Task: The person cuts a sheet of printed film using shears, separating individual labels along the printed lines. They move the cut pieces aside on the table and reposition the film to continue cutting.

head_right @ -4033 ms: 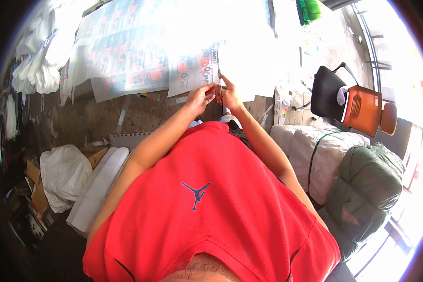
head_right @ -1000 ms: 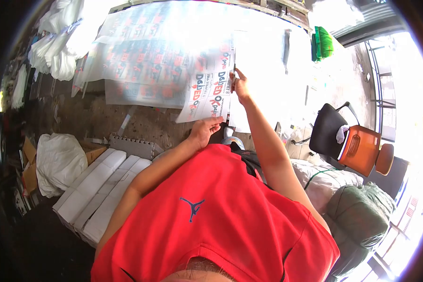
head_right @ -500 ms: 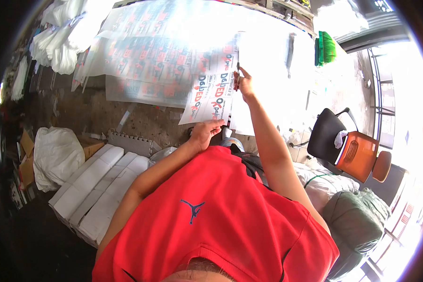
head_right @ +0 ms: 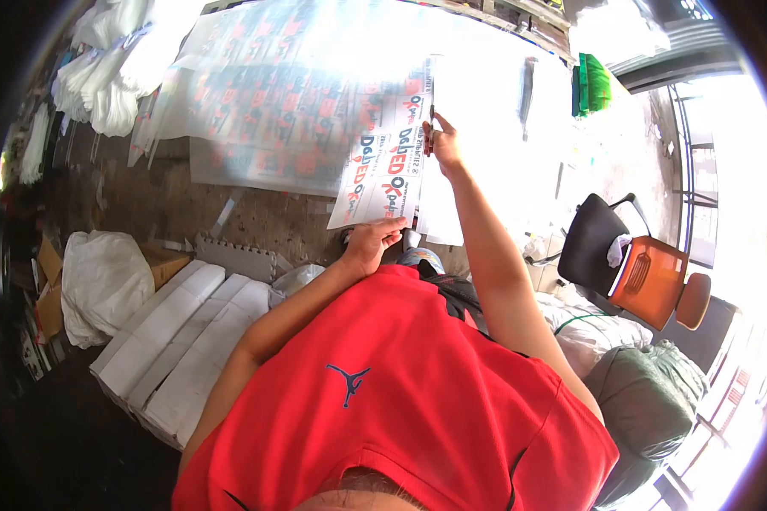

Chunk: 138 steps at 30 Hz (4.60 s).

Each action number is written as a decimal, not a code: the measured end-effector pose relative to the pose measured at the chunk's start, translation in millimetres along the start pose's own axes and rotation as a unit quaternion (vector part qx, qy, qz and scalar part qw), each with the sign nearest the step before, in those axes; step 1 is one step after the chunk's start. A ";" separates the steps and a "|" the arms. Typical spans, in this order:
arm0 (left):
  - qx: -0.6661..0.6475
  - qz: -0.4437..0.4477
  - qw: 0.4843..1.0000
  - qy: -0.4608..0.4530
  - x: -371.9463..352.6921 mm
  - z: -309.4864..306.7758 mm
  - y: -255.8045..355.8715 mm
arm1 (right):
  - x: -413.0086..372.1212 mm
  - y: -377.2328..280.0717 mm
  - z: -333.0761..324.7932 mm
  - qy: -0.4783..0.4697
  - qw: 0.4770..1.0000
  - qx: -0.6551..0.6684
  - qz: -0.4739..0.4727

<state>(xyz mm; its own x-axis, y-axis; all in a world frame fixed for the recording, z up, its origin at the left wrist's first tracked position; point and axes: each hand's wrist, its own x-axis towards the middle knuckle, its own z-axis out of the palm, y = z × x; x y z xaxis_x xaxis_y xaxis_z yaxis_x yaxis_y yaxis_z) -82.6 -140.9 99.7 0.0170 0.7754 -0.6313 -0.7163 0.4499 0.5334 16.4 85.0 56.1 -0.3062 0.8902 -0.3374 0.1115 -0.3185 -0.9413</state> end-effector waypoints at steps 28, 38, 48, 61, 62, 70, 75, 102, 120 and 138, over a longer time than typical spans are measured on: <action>-0.004 -0.004 1.000 0.026 -9.6 1.8 -2.4 | 27.0 -19.1 -18.2 0.010 0.998 0.057 0.029; 0.024 -0.014 1.000 0.008 -13.2 0.6 -4.6 | 42.8 -12.9 -21.9 -0.005 0.998 0.064 0.013; 0.056 -0.010 0.998 0.001 -7.0 -10.1 -14.3 | 51.9 -17.0 -18.4 0.001 0.999 0.039 0.004; 0.030 -0.011 0.999 0.029 0.5 -9.1 -15.5 | 77.8 -30.1 -27.0 -0.001 0.998 0.069 0.013; 0.036 -0.020 0.999 0.031 3.6 -10.6 -16.1 | 80.0 -33.1 -27.5 0.001 0.995 0.095 0.016; 0.031 -0.044 0.999 0.005 49.8 -26.5 -33.2 | 55.8 -78.8 -37.6 -0.024 0.995 0.085 -0.051; 0.018 -0.131 0.990 0.040 89.4 -44.4 -53.7 | -36.2 -95.9 -71.9 -0.086 0.987 0.089 -0.099; 0.014 -0.080 0.995 0.054 105.0 -27.7 -10.8 | -240.9 18.3 8.5 -0.095 0.978 0.097 0.156; 0.010 -0.065 0.995 0.073 108.7 -31.3 -21.3 | -239.0 36.7 25.0 -0.078 0.977 0.145 0.138; 0.013 -0.063 0.996 0.068 107.7 -32.6 -20.3 | -236.9 48.3 24.5 -0.083 0.984 0.102 0.117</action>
<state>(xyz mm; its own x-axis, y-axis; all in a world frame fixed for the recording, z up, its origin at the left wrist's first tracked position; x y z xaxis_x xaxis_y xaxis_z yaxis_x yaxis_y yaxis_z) -88.9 -81.0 2.6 0.0099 0.6463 -0.7630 -0.6966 0.5519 0.4585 71.2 -149.2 90.6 -0.4475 0.7244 -0.5243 0.0107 -0.5819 -0.8132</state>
